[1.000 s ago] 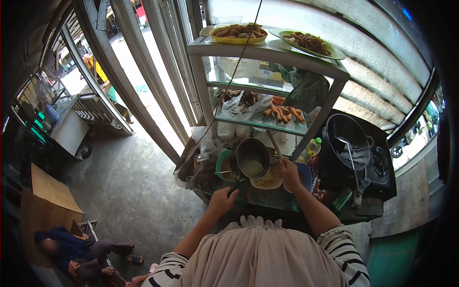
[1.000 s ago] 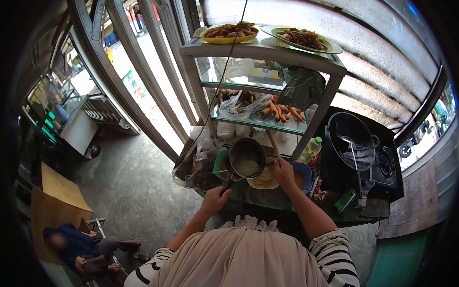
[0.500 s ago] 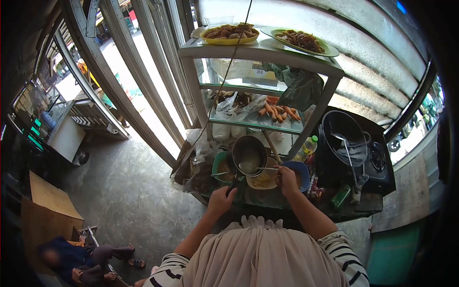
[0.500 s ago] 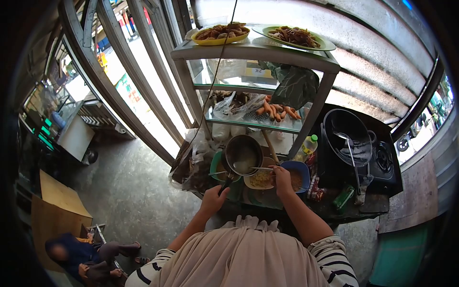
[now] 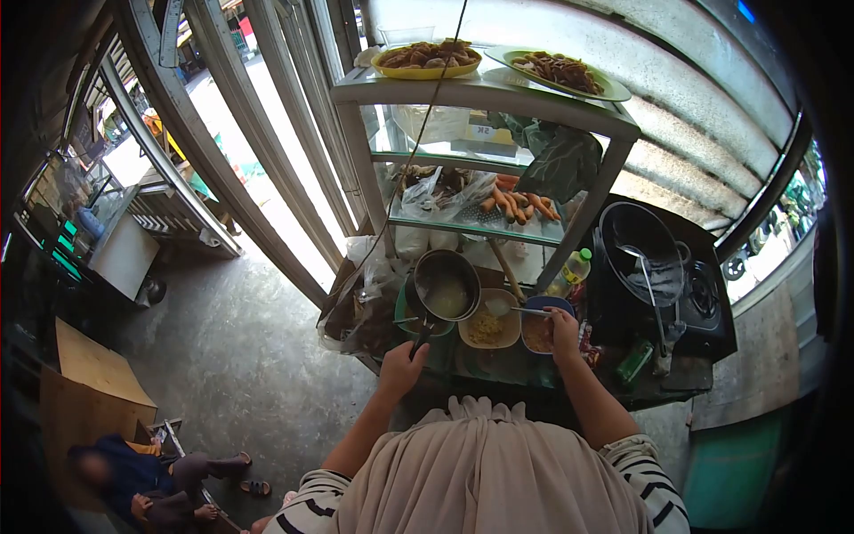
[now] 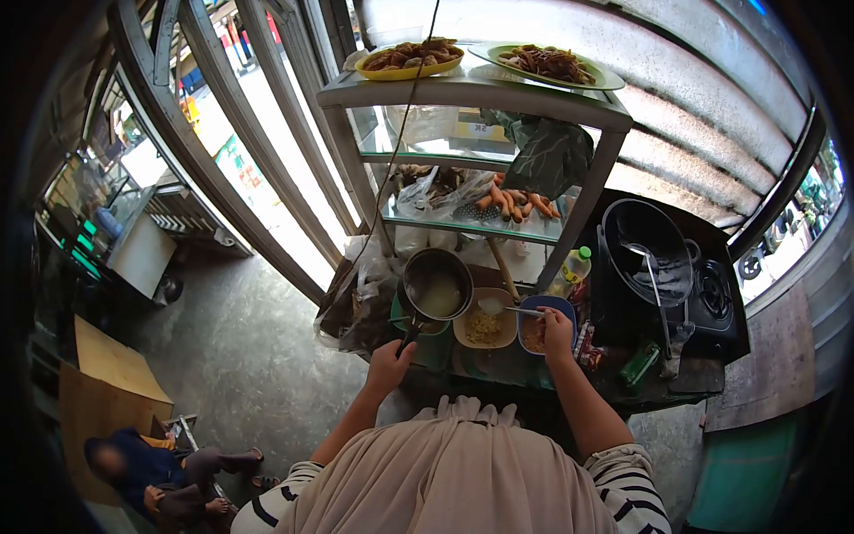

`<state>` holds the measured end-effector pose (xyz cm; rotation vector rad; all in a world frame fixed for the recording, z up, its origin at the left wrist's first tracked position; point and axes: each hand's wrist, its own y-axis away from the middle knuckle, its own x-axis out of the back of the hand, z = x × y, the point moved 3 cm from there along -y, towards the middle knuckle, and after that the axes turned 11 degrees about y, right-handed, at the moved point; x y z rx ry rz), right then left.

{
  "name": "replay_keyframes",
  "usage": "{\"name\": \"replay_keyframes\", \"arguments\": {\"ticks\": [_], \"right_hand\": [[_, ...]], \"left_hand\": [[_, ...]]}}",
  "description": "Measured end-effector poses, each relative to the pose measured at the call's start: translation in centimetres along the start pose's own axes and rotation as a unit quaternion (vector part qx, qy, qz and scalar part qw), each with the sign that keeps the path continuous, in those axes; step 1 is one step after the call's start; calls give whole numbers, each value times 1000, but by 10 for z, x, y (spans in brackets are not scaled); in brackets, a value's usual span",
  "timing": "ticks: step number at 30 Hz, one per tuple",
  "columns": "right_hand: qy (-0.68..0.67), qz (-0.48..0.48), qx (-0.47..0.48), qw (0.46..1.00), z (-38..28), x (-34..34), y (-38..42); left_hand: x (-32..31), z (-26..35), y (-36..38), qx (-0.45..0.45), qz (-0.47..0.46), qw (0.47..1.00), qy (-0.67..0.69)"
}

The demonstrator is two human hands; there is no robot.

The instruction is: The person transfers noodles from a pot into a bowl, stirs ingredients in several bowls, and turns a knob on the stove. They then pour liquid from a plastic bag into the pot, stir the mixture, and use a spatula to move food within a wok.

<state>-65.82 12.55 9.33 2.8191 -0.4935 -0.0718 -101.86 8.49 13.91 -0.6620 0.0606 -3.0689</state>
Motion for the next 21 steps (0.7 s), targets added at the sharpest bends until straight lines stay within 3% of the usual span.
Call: {"name": "replay_keyframes", "arguments": {"ticks": [3, 5, 6, 8, 14, 21], "right_hand": [[45, 14, 44, 998, -5, 2, 3], [189, 32, 168, 967, -23, -1, 12], [189, 33, 169, 967, -28, -3, 14], [310, 93, 386, 864, -50, -12, 24], [182, 30, 288, 940, -74, -45, 41], [107, 39, 241, 964, -69, -40, 35]], "left_hand": [[0, -6, -2, -12, 10, 1000, -7], [1, -5, 0, -15, 10, 1000, -7], [2, -1, 0, 2, -1, 1000, -6], [2, 1, -3, 13, -13, 1000, -4], [-2, -6, -6, -10, -15, 1000, -12], [-3, 0, -1, -50, -10, 993, -108]]}}
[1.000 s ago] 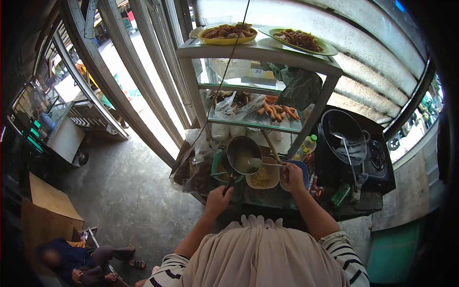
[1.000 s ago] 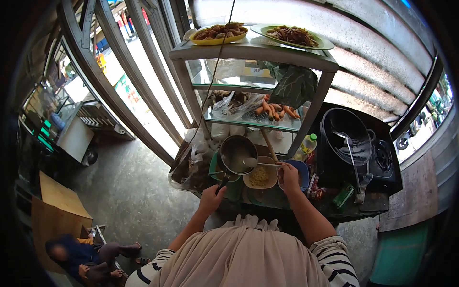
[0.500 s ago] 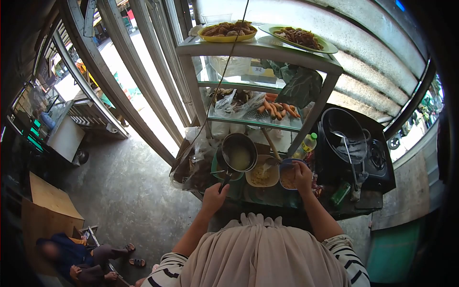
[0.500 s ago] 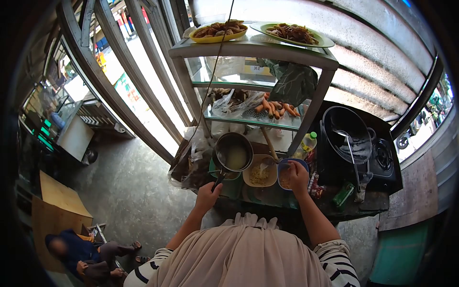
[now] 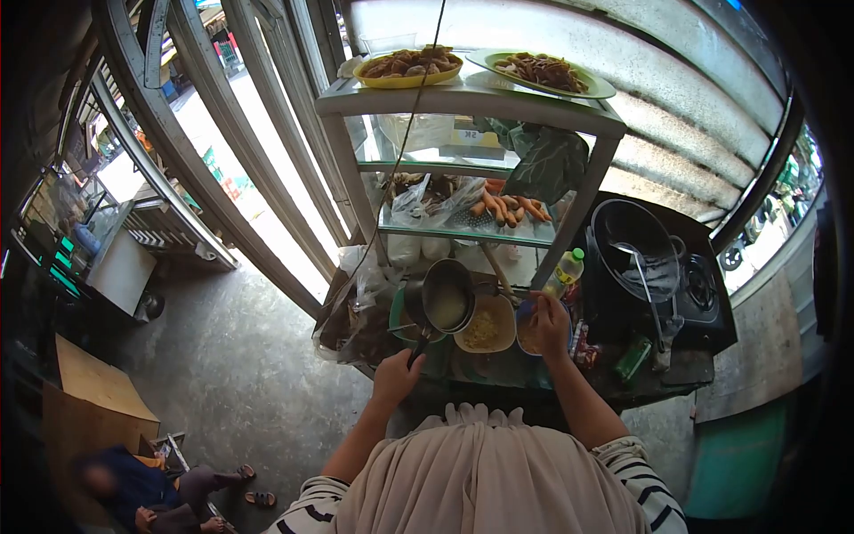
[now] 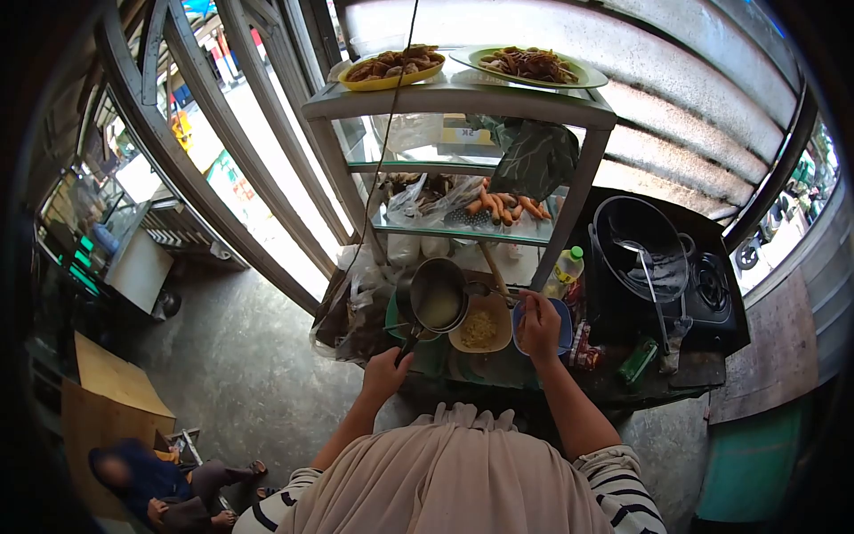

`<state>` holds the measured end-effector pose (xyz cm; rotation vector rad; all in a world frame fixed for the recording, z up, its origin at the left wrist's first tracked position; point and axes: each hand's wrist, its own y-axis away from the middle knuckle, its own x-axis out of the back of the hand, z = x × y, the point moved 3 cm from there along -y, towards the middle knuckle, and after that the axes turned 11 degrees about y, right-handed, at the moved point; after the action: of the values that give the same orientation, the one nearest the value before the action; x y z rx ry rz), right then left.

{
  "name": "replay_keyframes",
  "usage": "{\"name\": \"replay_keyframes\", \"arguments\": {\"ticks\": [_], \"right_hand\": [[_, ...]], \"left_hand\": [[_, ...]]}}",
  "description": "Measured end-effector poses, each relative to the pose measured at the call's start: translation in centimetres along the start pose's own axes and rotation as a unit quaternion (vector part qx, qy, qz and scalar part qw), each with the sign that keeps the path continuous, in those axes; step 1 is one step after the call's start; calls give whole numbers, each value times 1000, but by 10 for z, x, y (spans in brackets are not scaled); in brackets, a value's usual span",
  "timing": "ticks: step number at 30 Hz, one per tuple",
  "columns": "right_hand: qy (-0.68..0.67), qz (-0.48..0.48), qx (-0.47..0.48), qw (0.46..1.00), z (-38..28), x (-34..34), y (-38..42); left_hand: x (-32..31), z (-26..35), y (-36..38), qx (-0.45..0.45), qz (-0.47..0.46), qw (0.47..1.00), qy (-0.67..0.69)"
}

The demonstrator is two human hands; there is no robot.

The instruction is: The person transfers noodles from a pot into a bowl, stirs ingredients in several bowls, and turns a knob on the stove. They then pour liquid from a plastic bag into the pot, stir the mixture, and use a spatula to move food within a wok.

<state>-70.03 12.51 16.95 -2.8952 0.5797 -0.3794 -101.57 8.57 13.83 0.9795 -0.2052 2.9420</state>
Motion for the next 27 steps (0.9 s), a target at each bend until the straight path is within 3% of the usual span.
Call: {"name": "replay_keyframes", "arguments": {"ticks": [9, 11, 12, 14, 17, 20, 27], "right_hand": [[54, 24, -15, 998, 28, 20, 7], [205, 78, 142, 965, 30, 22, 12], [204, 77, 144, 965, 27, 21, 17], [318, 21, 151, 936, 22, 12, 30], [385, -42, 181, 904, 46, -11, 34], [451, -105, 144, 875, 69, -33, 31], [435, -153, 173, 870, 82, -26, 49]], "left_hand": [[-2, 4, 1, -14, -4, 999, -42], [-4, 4, 0, -19, -2, 998, -53], [-5, 4, -1, -22, -2, 998, -54], [-8, 2, 1, -21, -4, 998, -56], [-11, 5, -2, -23, -5, 998, -58], [-15, 6, -1, -29, -5, 997, -68], [-15, 8, -4, -29, 0, 997, -64]]}}
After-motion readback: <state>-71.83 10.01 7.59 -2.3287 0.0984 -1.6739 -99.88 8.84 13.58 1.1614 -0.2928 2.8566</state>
